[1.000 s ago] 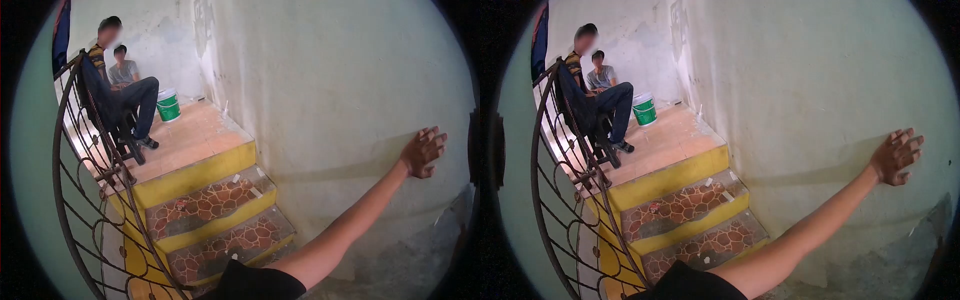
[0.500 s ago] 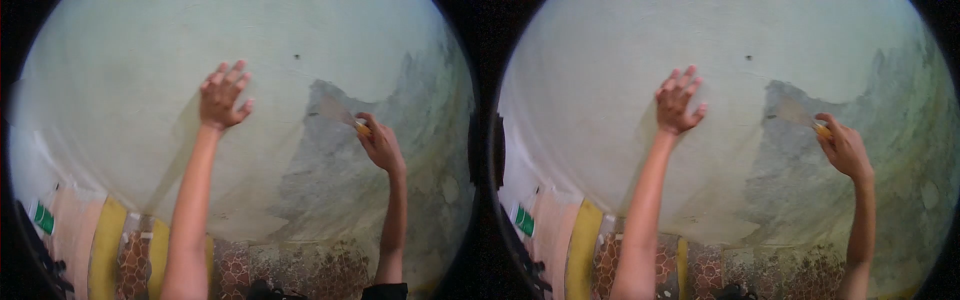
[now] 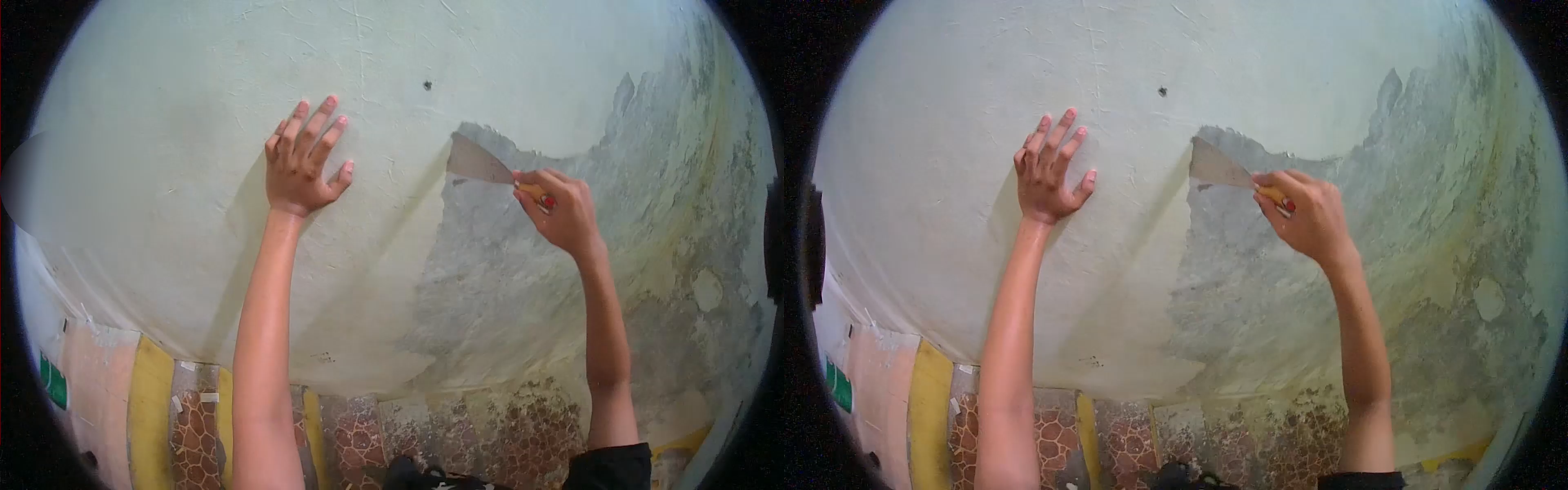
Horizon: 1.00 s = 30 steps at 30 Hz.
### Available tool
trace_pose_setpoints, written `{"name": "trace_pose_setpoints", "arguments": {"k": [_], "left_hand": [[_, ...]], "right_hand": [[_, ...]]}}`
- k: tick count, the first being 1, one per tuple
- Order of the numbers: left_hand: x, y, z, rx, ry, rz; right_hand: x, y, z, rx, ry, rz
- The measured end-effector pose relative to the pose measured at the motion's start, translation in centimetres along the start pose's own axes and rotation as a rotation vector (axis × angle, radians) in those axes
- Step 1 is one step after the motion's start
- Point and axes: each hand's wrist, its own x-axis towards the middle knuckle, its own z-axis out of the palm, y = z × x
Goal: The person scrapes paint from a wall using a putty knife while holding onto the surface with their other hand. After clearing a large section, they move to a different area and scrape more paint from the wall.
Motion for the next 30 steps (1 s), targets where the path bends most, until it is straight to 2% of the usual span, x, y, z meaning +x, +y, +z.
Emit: {"name": "trace_pose_setpoints", "arguments": {"k": [2, 4, 8, 11, 14, 16, 19, 24, 27, 30], "left_hand": [[0.1, -0.1, 0.0, 0.02, -0.004, -0.009], [0.0, -0.1, 0.1, 0.016, 0.0, -0.001], [0.2, -0.2, -0.1, 0.017, 0.014, 0.0], [0.3, 0.0, -0.3, 0.009, 0.011, -0.018], [0.4, 0.0, -0.4, 0.003, 0.005, -0.023], [0.4, 0.0, -0.3, 0.003, 0.015, -0.027], [0.2, -0.2, -0.3, 0.012, 0.021, -0.03], [0.3, -0.2, 0.1, 0.007, 0.066, -0.02], [0.3, -0.3, -0.2, 0.024, 0.025, -0.008], [0.5, -0.7, -0.1, 0.011, 0.063, 0.012]], "right_hand": [[0.0, -0.1, 0.1, 0.012, 0.007, -0.003], [-0.2, -0.2, -0.6, -0.009, -0.075, 0.004], [0.9, 0.3, 0.0, -0.013, 0.016, -0.042], [1.5, -1.3, 1.7, 0.164, 0.009, -0.018], [2.0, -2.6, 0.1, 0.072, -0.085, -0.05], [1.3, -2.2, -1.8, 0.05, -0.092, 0.112], [0.8, -0.6, -1.8, 0.034, -0.007, 0.047], [2.0, -0.6, -1.5, 0.041, -0.04, 0.079], [1.1, -0.2, -1.4, 0.096, -0.043, 0.075], [0.8, -0.2, -1.9, -0.005, -0.067, 0.108]]}}
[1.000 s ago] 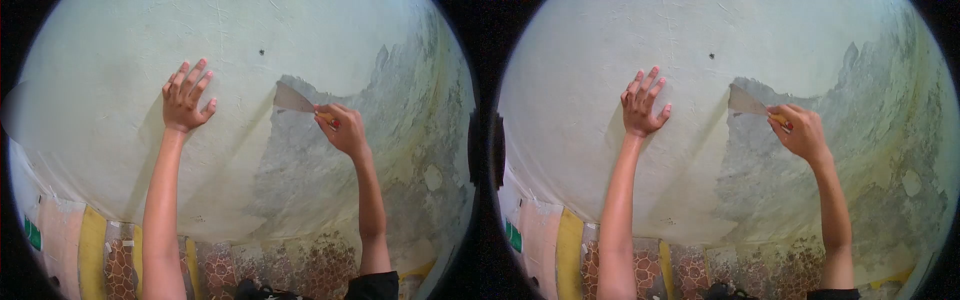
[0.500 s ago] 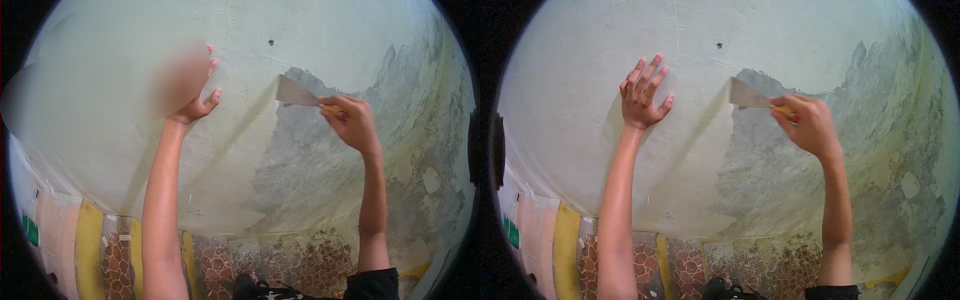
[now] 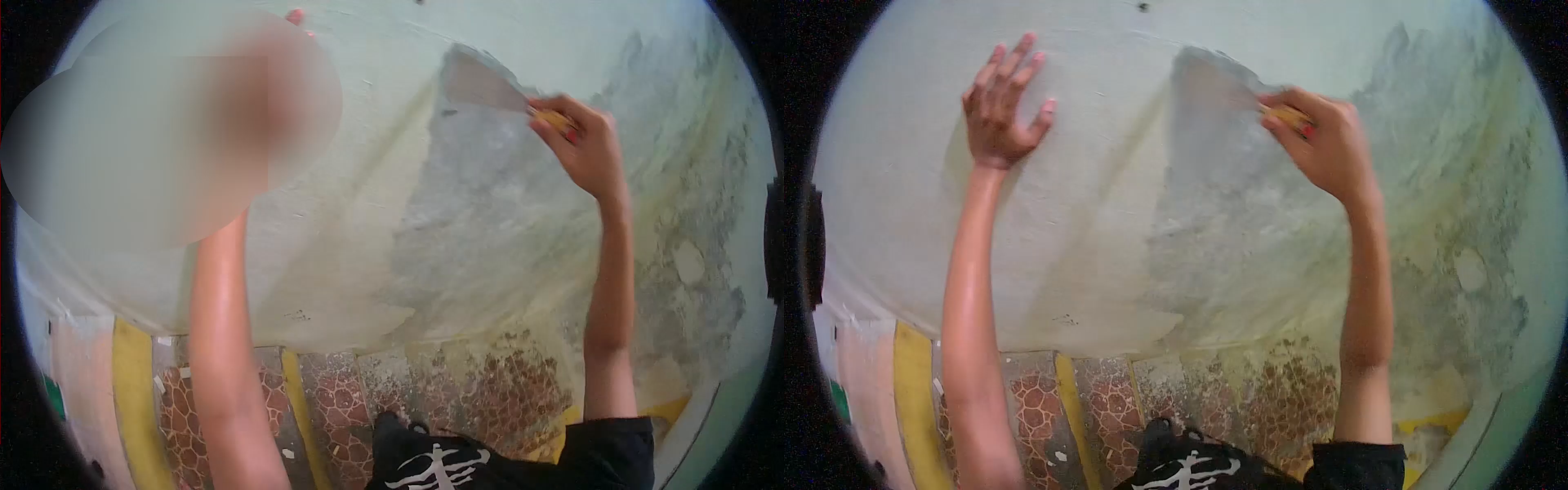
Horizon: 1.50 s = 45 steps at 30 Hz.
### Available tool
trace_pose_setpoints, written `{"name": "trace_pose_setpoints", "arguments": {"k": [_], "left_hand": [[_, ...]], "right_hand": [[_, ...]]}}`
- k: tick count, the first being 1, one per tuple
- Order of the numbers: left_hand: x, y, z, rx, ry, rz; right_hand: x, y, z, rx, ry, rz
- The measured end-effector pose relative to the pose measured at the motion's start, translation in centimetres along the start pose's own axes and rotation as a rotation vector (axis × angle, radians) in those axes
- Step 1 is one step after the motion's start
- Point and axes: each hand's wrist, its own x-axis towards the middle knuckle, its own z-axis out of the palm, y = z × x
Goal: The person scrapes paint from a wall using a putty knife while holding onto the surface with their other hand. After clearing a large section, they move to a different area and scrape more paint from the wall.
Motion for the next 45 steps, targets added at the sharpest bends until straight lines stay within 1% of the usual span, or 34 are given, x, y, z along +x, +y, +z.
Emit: {"name": "trace_pose_setpoints", "arguments": {"k": [2, 3, 5, 6, 7, 8, 9, 11, 12, 13, 14, 15, 16, 17, 19, 20, 22, 23, 24, 25, 26, 28, 29, 31, 32, 33, 34, 35, 37, 38, 40, 41, 43, 45], "left_hand": [[-0.2, -0.5, 0.4, -0.022, 0.009, 0.018], [-0.2, -0.5, 0.4, -0.004, 0.007, 0.027], [0.1, 0.2, 0.2, -0.027, -0.003, 0.009], [0.3, 0.5, 0.0, -0.011, 0.005, 0.0], [0.5, 0.4, -0.1, 0.012, 0.015, -0.007], [0.3, -0.1, 0.7, -0.054, 0.07, 0.032], [-0.8, 0.9, 0.0, -0.033, 0.041, 0.043], [-2.3, 5.2, -0.6, 0.008, 0.01, -0.183], [-3.6, 8.2, -2.2, -0.002, -0.147, -0.221], [-5.4, 11.8, -4.8, -0.019, -0.308, -0.262], [-7.2, 15.1, -7.2, -0.218, -0.477, -0.304], [-9.1, 17.7, -9.1, -0.56, -0.647, -0.315], [-10.2, 20.3, -11.4, -0.658, -0.793, -0.276], [-11.1, 22.8, -13.5, -0.763, -0.934, -0.24], [-12.1, 26.6, -16.6, -0.891, -1.144, -0.064], [-12.3, 28.3, -17.9, -0.914, -1.16, -0.079], [-12.1, 31.0, -19.9, -1.064, -1.267, 0.131], [-11.9, 32.0, -20.8, -1.075, -1.273, 0.128], [-11.6, 32.9, -21.7, -1.115, -1.258, 0.159], [-11.5, 33.6, -22.3, -1.155, -1.237, 0.192], [-11.5, 34.1, -22.7, -1.17, -1.237, 0.194], [-11.5, 35.2, -23.3, -1.181, -1.231, 0.22], [-11.7, 35.7, -23.4, -1.199, -1.225, 0.221], [-12.5, 36.6, -23.7, -1.235, -1.254, 0.145], [-12.8, 37.1, -23.7, -1.242, -1.254, 0.155], [-13.2, 37.6, -23.6, -1.25, -1.327, 0.149], [-13.5, 38.0, -23.5, -1.256, -1.4, 0.143], [-13.7, 38.3, -23.4, -1.263, -1.4, 0.154], [-13.8, 39.0, -22.8, -1.403, -1.477, 0.055], [-14.5, 39.6, -22.9, -1.408, -1.472, 0.064], [-15.5, 40.5, -23.4, -1.463, -1.39, -0.22], [-15.6, 40.6, -23.5, -1.468, -1.386, -0.208], [-15.4, 40.5, -23.5, -1.53, -1.487, -0.331], [-18.1, 41.7, -23.3, -1.596, -1.437, -0.337]], "right_hand": [[0.4, -0.5, 1.4, 0.019, 0.041, -0.09], [0.1, -0.2, 1.8, 0.015, 0.041, -0.069], [-0.9, -0.3, 2.9, 0.018, 0.033, -0.175], [-2.1, -0.8, 3.3, 0.051, 0.025, -0.166], [-3.7, -1.4, 3.3, 0.038, -0.079, -0.12], [-5.1, -2.0, 3.4, 0.025, -0.18, -0.086], [-7.2, -2.6, 3.7, 0.051, -0.216, -0.029], [-12.7, -3.3, 3.7, 0.095, -0.312, 0.129], [-15.9, -3.3, 3.7, 0.113, -0.377, 0.237], [-19.3, -3.1, 3.8, 0.162, -0.384, 0.299], [-22.8, -2.7, 4.0, 0.207, -0.389, 0.37], [-26.5, -1.9, 4.3, 0.253, -0.394, 0.488], [-30.1, -1.7, 4.2, 0.293, -0.403, 0.615], [-32.8, -2.1, 3.6, 0.297, -0.428, 0.639], [-37.2, -2.8, 2.1, 0.284, -0.408, 0.837], [-39.2, -3.4, 1.3, 0.275, -0.435, 0.853], [-42.8, -4.1, 0.3, 0.287, -0.323, 1.059], [-44.8, -4.2, 0.2, 0.283, -0.33, 1.067], [-47.0, -4.1, 0.1, 0.327, -0.246, 1.125], [-47.2, -4.6, -0.3, 0.367, -0.154, 1.179], [-47.2, -5.1, -0.6, 0.357, -0.156, 1.188], [-46.3, -7.2, -1.4, 0.542, 0.014, 1.297], [-45.1, -8.3, -1.8, 0.525, 0.015, 1.305], [-42.7, -11.0, -2.5, 0.62, 0.046, 1.232], [-41.8, -12.3, -2.7, 0.639, 0.059, 1.198], [-41.2, -13.8, -2.8, 0.637, 0.065, 1.207], [-40.7, -15.2, -2.8, 0.674, 0.011, 1.16], [-40.3, -16.4, -2.7, 0.708, -0.044, 1.111], [-39.4, -17.3, -2.4, 0.541, -0.184, 0.679], [-38.9, -18.1, -2.3, 0.541, -0.236, 0.658], [-38.4, -19.2, -1.6, 0.534, -0.305, 0.603], [-38.7, -19.4, -1.2, 0.527, -0.298, 0.607], [-39.5, -19.7, -0.4, 0.418, -0.323, 0.584], [-40.1, -19.1, 0.3, 0.396, -0.299, 0.588]]}}
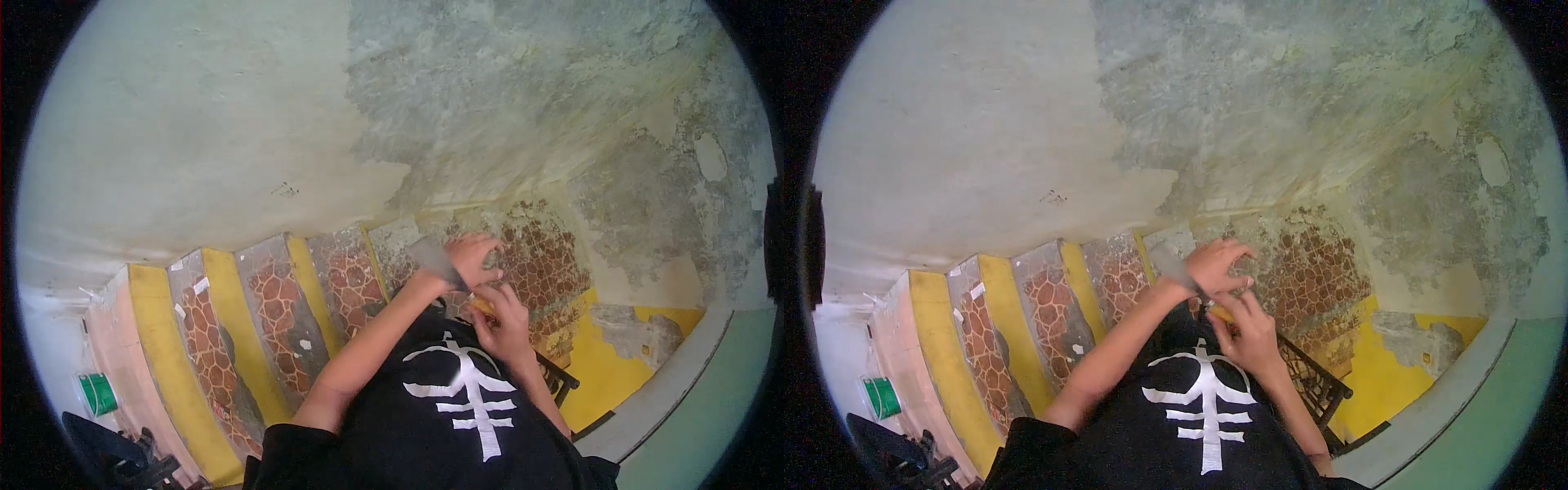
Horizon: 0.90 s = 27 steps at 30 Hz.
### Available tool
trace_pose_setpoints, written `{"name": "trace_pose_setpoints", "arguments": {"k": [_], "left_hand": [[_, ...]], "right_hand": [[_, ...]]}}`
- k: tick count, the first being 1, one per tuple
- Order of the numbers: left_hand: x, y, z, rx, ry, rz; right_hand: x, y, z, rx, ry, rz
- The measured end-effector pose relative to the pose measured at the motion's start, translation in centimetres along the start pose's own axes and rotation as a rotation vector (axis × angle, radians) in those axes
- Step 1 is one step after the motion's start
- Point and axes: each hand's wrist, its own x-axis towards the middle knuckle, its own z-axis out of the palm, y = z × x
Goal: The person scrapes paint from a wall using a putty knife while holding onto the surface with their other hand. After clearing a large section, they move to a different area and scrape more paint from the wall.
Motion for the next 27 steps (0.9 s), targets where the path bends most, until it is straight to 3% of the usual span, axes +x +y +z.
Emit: {"name": "trace_pose_setpoints", "arguments": {"k": [1, 3, 4, 6, 8, 9, 10, 14, 16, 18, 20, 27], "left_hand": [[-0.1, -0.8, 0.4, -0.043, 0.008, 0.05], [-1.0, 1.2, -1.9, -0.044, -0.245, -0.195], [-1.0, -1.2, -0.5, 0.003, -0.207, -0.105], [-2.2, -1.0, -4.4, -0.027, -0.284, -0.074], [-3.6, -2.1, -8.6, -0.075, -0.24, -0.137], [-3.9, -2.4, -11.6, -0.074, -0.135, -0.129], [-4.1, -2.3, -15.2, -0.069, -0.028, -0.112], [-5.3, 4.4, -32.2, 0.263, 0.494, 0.182], [-4.7, 5.8, -39.9, 0.556, 0.749, 0.404], [-3.7, 7.6, -45.6, 1.028, 1.093, 0.444], [-2.8, 8.7, -49.6, 1.264, 1.293, 0.458], [-0.3, 7.3, -53.4, 1.552, 1.359, 0.363]], "right_hand": [[0.2, 0.7, 0.2, -0.02, 0.06, 0.041], [1.3, 1.8, 0.1, -0.072, 0.161, 0.121], [1.7, 2.5, 0.1, -0.069, 0.202, 0.082], [2.1, 4.3, 0.3, 0.305, 0.316, 0.446], [3.2, 7.2, -0.7, 0.271, 0.387, 0.317], [4.4, 7.8, -0.8, 0.224, 0.424, 0.235], [6.9, 3.9, -2.7, 0.458, 0.431, 0.475], [15.8, 1.9, -6.7, 0.509, 0.416, 0.173], [21.0, 0.1, -8.2, 0.342, 0.433, -0.075], [25.8, -3.3, -9.8, 0.346, 0.413, -0.102], [30.1, -5.7, -10.7, 0.379, 0.367, -0.08], [39.4, -7.4, -10.5, 0.169, 0.45, -0.363]]}}
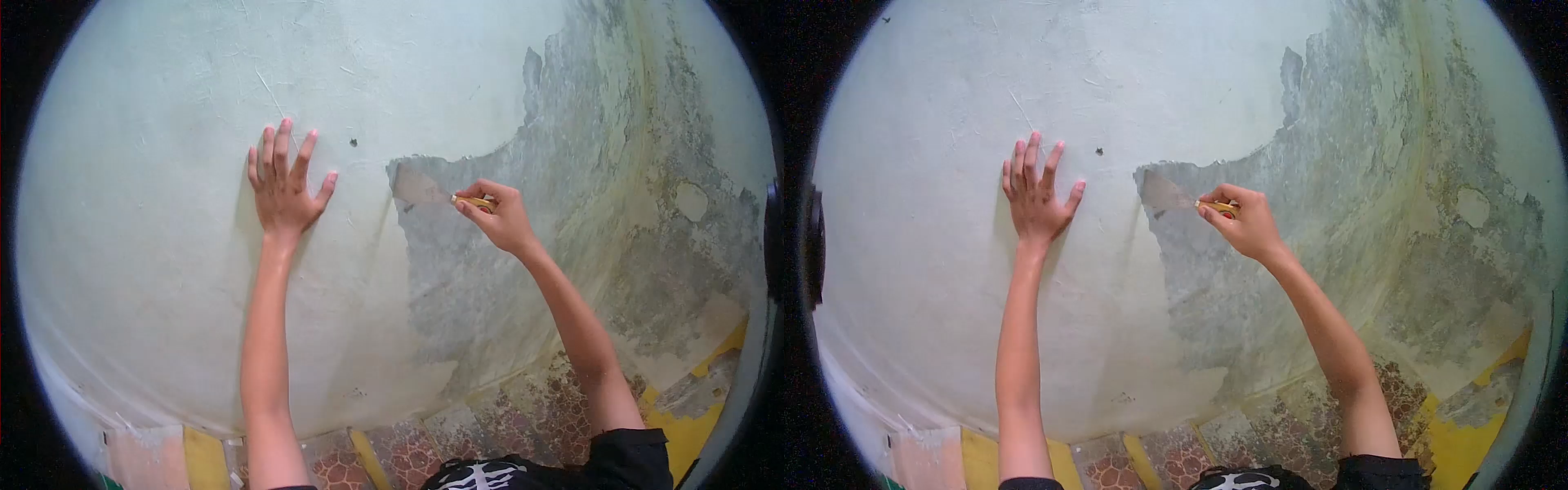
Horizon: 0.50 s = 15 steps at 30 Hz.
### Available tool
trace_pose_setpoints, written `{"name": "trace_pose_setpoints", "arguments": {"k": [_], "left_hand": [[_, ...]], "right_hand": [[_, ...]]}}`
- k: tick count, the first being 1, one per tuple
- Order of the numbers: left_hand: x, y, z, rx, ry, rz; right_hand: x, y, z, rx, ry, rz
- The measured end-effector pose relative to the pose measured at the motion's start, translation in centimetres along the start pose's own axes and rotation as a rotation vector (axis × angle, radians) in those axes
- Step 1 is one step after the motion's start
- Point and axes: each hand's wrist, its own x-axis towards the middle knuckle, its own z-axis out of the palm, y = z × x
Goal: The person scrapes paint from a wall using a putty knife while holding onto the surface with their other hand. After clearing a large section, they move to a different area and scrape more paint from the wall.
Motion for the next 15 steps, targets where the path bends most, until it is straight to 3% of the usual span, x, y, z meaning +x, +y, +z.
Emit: {"name": "trace_pose_setpoints", "arguments": {"k": [2, 5, 15], "left_hand": [[-0.1, 0.1, -0.1, 0.004, -0.003, -0.005], [-0.2, 0.4, -0.2, 0.014, -0.006, -0.028], [-0.3, 0.4, 0.0, 0.007, -0.004, -0.05]], "right_hand": [[0.7, 0.1, 0.3, 0.044, -0.039, 0.097], [0.8, 0.9, 0.6, 0.133, -0.032, -0.011], [1.5, -0.7, -0.2, 0.025, -0.055, 0.067]]}}
